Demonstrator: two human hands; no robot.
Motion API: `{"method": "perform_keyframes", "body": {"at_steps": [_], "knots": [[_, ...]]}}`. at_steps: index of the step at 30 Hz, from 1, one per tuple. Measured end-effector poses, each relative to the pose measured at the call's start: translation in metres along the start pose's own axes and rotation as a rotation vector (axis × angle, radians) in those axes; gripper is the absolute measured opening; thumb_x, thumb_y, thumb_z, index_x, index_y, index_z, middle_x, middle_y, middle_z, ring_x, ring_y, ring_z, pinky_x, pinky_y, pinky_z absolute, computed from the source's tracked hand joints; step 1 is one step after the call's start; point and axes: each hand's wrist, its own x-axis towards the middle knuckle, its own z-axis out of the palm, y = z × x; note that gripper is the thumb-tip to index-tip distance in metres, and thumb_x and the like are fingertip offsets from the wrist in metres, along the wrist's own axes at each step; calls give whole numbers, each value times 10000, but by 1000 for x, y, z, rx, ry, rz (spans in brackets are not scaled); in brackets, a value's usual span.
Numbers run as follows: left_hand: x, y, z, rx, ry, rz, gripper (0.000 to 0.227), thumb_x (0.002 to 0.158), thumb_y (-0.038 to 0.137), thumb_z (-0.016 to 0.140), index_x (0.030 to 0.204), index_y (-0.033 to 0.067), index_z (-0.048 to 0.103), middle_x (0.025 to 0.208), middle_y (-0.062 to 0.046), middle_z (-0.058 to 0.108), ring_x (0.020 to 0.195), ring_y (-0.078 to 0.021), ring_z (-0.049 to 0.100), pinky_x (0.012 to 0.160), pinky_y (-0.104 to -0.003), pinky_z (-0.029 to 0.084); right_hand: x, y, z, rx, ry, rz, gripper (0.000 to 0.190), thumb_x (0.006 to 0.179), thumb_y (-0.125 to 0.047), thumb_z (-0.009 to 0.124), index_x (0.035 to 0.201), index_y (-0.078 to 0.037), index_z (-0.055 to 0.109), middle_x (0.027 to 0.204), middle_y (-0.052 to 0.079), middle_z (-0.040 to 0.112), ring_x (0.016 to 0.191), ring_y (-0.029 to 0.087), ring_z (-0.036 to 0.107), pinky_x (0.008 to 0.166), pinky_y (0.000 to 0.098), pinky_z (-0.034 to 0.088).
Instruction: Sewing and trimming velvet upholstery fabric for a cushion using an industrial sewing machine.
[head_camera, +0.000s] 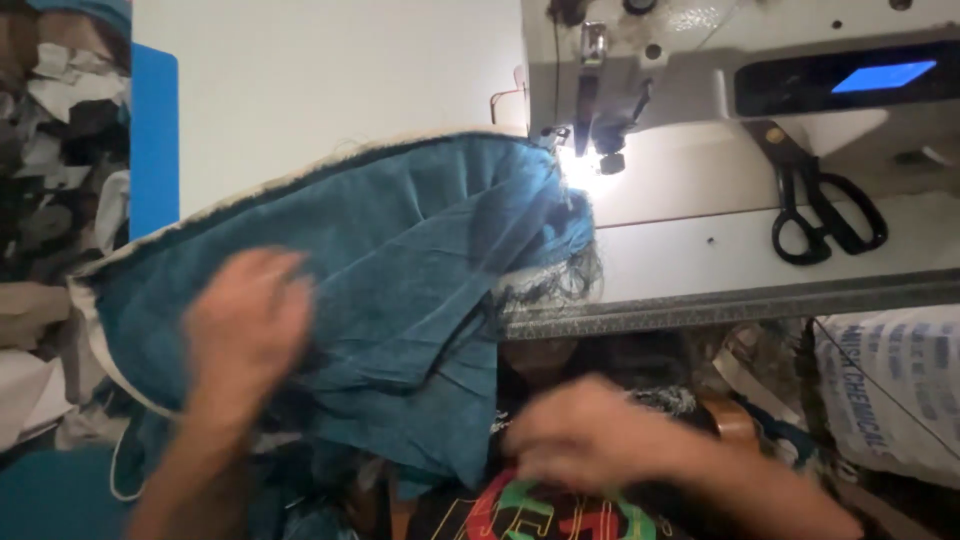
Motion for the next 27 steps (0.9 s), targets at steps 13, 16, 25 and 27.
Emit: {"method": "perform_keyframes", "body": {"at_steps": [13,16,25,27], "knots": [[113,86,118,-708,-40,472,304,870,155,755,1160,74,716,1324,-105,698,1348,-341,594,1129,-602,381,19,64,-24,-1121,393,243,412,843,-223,691,1190,-3,693,1316,167,677,1204,279,632,1047,445,430],[120,103,83,-788,-4,515,176,907,142,750,1066,76,709,1193,-87,729,1216,-313,681,1029,-497,487,14,68,-11,-1073,410,159,329,792,-158,674,1087,-23,728,1245,124,721,1106,244,666,1005,419,441],[101,138,76,-466,-292,673,212,919,271,716,983,72,683,910,-101,712,799,-353,692,635,-478,536,-14,54,-17,-938,477,129,185,786,-75,669,958,-49,730,1050,61,737,1002,215,678,1040,464,440],[96,143,79,-389,-349,650,264,921,307,714,1042,75,678,891,-100,708,792,-357,689,615,-490,528,-15,51,-19,-922,461,131,183,788,-73,681,963,-52,731,1043,55,736,999,214,678,1049,465,439]]}}
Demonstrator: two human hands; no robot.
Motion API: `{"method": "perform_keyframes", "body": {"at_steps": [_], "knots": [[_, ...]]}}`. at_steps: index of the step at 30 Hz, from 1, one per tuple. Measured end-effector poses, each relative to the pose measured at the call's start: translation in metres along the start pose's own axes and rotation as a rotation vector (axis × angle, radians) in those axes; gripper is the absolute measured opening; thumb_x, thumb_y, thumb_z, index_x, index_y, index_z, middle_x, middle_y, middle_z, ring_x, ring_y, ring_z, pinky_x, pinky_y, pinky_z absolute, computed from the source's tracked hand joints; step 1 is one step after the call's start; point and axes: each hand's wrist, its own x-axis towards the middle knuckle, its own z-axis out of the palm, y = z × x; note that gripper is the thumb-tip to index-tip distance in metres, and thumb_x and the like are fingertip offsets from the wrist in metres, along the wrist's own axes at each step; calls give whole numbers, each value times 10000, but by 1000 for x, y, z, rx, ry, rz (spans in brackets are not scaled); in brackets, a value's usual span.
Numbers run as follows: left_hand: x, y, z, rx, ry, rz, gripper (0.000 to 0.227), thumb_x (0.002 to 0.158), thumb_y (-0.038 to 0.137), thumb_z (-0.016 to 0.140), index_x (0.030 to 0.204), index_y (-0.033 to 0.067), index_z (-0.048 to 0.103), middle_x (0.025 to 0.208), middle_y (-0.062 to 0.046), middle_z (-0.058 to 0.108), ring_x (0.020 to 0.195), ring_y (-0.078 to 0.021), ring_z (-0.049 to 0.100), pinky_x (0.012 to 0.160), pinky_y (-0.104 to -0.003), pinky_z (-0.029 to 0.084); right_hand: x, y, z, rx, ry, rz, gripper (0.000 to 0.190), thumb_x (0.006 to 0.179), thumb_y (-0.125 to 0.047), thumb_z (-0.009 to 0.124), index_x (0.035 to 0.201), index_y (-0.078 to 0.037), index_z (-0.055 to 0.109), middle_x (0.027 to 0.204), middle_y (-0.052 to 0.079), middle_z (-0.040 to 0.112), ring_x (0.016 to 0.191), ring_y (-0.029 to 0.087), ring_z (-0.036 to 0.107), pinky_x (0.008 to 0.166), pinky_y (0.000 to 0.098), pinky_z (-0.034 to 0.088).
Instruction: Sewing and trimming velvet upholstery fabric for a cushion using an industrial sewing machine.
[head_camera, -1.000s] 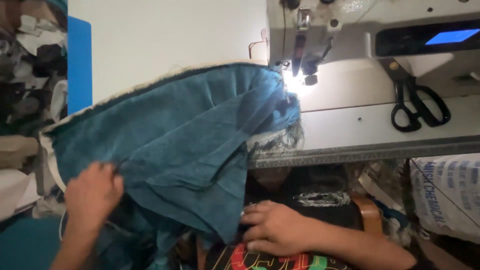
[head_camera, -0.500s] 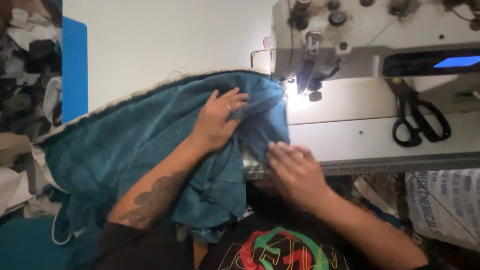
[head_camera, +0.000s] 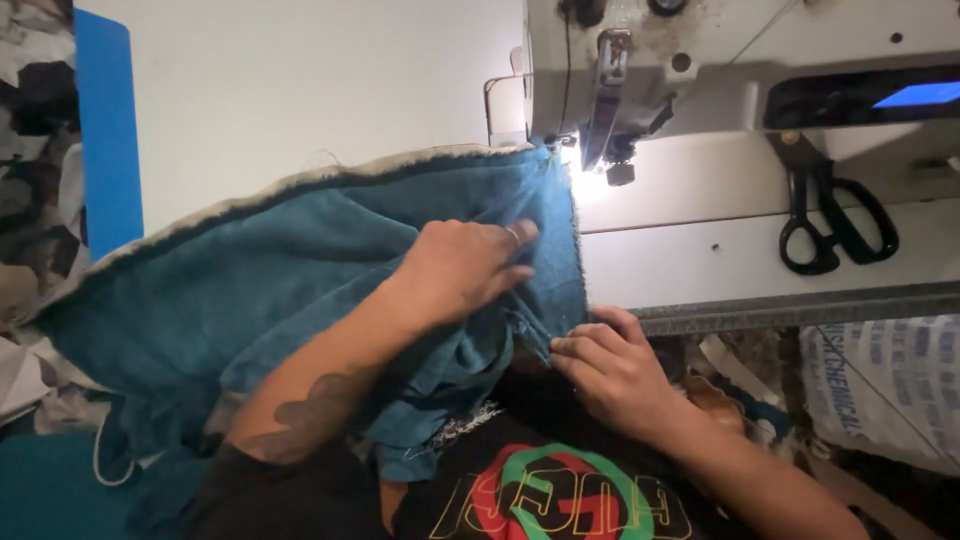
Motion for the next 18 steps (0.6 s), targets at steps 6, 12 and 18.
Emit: {"method": "perform_keyframes", "body": {"at_steps": [6,12,18], "knots": [[8,23,9,-45,527,309,149,913,218,674,871,88,616,944,-130,692,850,-347,694,736,-474,526,14,10,-17,117,-138,39,122,769,-105,736,887,-73,723,909,42,711,952,235,673,972,432,467],[13,4,21,-499,259,23,214,1032,235,636,927,52,673,1010,-104,728,926,-325,707,798,-432,565,31,72,-17,32,-463,706,217,950,-408,665,1056,-228,723,1088,-102,729,909,81,691,856,286,536],[20,-25,-13,-395,374,-165,153,959,204,674,978,61,725,1012,-118,717,938,-338,698,802,-440,557,104,79,-17,-371,7,-92,381,809,-65,711,1177,-160,741,1215,31,744,1151,216,663,844,366,508]]}}
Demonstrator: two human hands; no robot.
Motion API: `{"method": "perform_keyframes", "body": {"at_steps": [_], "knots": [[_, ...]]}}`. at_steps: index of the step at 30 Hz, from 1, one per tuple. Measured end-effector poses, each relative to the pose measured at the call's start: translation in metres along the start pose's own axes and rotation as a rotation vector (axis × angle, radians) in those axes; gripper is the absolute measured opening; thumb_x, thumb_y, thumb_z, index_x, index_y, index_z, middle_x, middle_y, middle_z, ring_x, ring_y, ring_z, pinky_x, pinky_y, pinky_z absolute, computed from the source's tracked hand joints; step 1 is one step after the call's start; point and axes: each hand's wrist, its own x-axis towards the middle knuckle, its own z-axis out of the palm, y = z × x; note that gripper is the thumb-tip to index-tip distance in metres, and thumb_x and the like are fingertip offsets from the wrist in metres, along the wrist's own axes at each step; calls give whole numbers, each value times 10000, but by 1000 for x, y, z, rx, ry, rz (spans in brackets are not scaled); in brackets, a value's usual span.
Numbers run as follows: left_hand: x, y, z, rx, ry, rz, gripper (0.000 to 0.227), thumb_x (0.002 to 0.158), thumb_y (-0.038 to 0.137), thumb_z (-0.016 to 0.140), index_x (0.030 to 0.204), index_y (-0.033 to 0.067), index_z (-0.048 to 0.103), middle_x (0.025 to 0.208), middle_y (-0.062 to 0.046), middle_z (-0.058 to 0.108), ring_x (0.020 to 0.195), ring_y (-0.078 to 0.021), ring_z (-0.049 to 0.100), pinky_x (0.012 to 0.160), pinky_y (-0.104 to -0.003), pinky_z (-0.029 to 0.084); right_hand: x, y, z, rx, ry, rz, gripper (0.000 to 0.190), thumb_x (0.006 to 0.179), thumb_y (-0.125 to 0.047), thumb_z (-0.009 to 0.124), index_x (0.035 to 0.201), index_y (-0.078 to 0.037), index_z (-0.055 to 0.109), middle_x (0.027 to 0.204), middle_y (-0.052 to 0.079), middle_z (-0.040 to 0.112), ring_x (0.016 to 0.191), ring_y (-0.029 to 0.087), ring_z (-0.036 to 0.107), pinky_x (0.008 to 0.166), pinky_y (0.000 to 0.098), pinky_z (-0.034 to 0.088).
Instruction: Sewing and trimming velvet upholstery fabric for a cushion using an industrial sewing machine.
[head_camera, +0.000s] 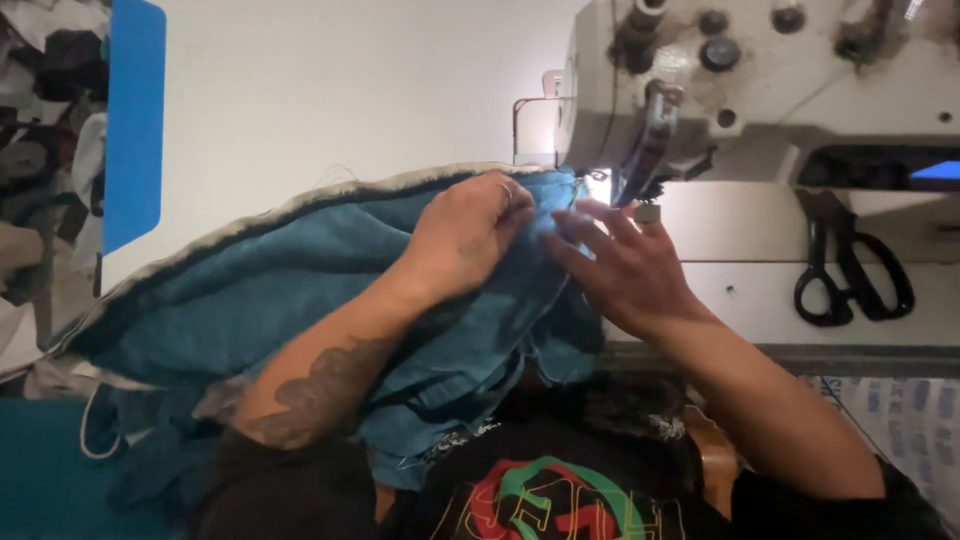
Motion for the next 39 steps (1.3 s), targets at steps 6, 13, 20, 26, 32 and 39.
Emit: {"method": "perform_keyframes", "body": {"at_steps": [6,13,20,26,32,39], "knots": [[-6,-24,-6,347,-102,-99,217,835,265,768,974,101,756,1016,-90,688,991,-331,657,776,-466,527,-18,0,15,271,73,105,255,856,-8,667,1097,-89,678,1189,41,712,1246,214,660,983,409,533],[-4,-27,-5,399,-113,24,285,758,326,827,924,106,751,1009,-76,648,1058,-299,575,823,-466,441,-7,-14,6,264,-51,194,401,677,-54,676,1078,-50,702,1204,74,700,1214,244,646,1000,448,468],[30,-39,-24,-101,-279,-343,200,875,268,729,909,71,723,824,-101,708,794,-256,696,730,-373,539,-17,-17,15,183,6,122,301,758,-27,654,1055,-34,694,1189,96,683,1239,271,630,1054,463,461],[32,-58,-14,40,-102,-392,202,900,239,700,896,38,684,838,-166,713,806,-334,692,737,-417,539,-18,-10,13,263,51,49,265,791,-15,650,1052,5,688,1118,143,691,1147,288,676,1029,443,507],[21,-62,3,175,96,-25,155,918,157,661,962,11,635,900,-209,679,823,-435,640,698,-505,492,-31,-8,27,359,154,61,293,823,23,632,1111,14,681,1179,160,688,1081,288,691,906,392,554],[26,-62,-4,-78,38,-287,218,947,209,662,890,12,589,749,-171,643,702,-340,642,676,-412,511,-14,-12,19,165,124,274,308,832,8,676,1133,-34,725,1208,114,725,1004,247,670,787,385,492]]}}
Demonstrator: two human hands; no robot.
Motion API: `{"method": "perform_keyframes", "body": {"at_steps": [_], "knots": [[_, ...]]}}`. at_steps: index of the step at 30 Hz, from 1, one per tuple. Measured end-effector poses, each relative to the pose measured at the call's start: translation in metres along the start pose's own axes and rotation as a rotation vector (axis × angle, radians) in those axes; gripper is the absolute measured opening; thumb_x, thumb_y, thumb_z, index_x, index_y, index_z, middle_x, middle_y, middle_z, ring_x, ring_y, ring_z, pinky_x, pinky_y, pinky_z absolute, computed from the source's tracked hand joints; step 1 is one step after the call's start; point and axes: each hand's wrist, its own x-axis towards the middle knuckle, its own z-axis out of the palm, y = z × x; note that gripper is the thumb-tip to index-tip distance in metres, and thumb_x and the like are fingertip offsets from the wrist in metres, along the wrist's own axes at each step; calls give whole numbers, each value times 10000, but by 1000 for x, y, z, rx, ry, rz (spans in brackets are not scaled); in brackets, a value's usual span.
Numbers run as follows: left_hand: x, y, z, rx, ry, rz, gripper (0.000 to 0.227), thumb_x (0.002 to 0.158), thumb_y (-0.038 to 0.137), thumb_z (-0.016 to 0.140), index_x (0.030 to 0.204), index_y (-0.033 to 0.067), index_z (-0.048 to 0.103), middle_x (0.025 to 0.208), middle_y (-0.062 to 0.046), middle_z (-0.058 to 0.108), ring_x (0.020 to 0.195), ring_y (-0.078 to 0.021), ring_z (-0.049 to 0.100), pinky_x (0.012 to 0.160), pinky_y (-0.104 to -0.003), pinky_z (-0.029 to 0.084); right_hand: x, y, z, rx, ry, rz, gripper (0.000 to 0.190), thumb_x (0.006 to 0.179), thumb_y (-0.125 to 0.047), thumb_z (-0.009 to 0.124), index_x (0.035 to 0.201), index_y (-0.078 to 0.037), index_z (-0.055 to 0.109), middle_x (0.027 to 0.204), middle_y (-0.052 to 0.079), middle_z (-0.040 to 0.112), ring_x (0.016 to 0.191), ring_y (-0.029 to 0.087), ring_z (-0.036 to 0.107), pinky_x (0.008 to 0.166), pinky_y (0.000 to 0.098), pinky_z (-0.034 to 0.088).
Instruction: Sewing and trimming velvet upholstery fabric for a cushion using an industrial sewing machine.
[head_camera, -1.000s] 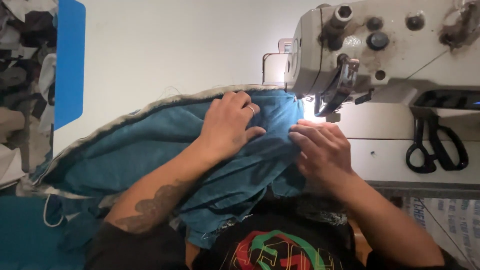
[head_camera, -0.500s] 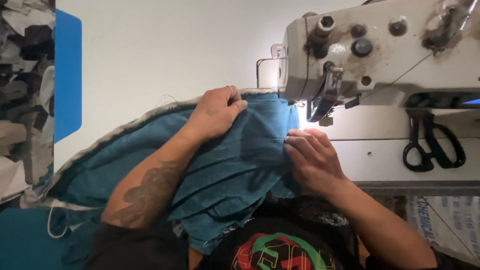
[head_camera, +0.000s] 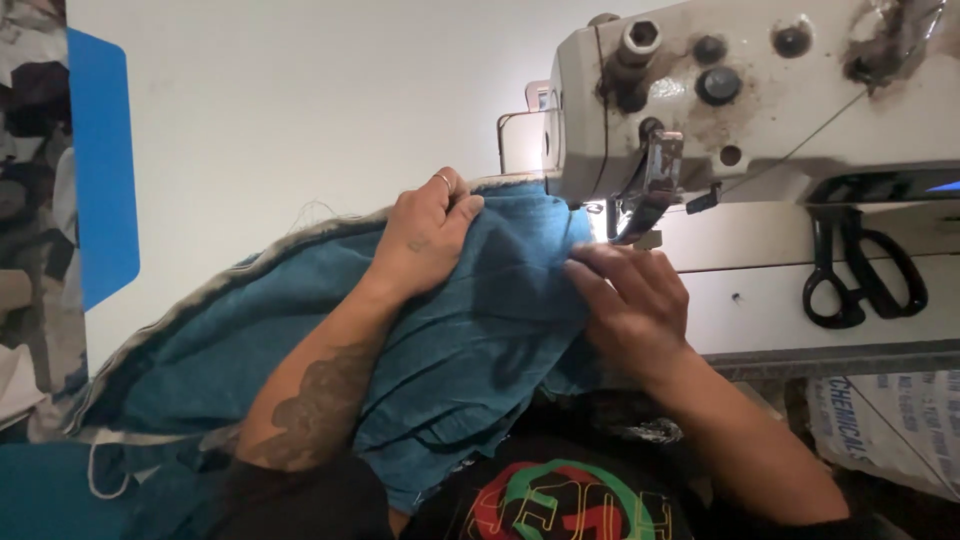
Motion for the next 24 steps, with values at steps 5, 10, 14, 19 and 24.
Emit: {"method": "perform_keyframes", "body": {"at_steps": [5,10,14,19,24], "knots": [[3,-15,1,-127,-7,-152,257,991,253,643,896,20,588,713,-137,619,677,-243,581,653,-374,499,2,-4,-2,86,-105,-135,341,750,30,646,1085,-13,692,1151,116,695,1168,288,688,1062,471,500],[4,-20,3,-107,-15,-123,267,1005,260,649,912,14,600,739,-124,610,692,-267,578,663,-377,492,-7,0,-4,58,-156,-138,325,735,34,658,1049,-33,703,1090,101,704,1136,252,692,1073,451,479],[-6,13,2,414,109,168,143,969,213,662,1004,75,657,906,-102,666,883,-294,625,751,-412,471,-1,-6,-8,94,-164,-132,305,723,-15,680,1027,-27,706,1079,109,699,1104,259,698,1005,440,488],[-30,34,37,617,65,635,266,913,195,639,1131,65,715,1195,-108,650,1117,-277,570,879,-416,439,-5,-7,-7,113,-153,-106,291,745,-4,674,1032,-31,713,1111,110,701,1098,274,702,1019,444,505],[-23,17,41,695,5,895,299,910,166,609,1171,67,716,1338,-53,654,1215,-210,567,918,-375,428,-7,5,-14,170,-188,-95,287,771,8,659,1040,-81,706,1120,87,712,1122,281,711,1028,446,525]]}}
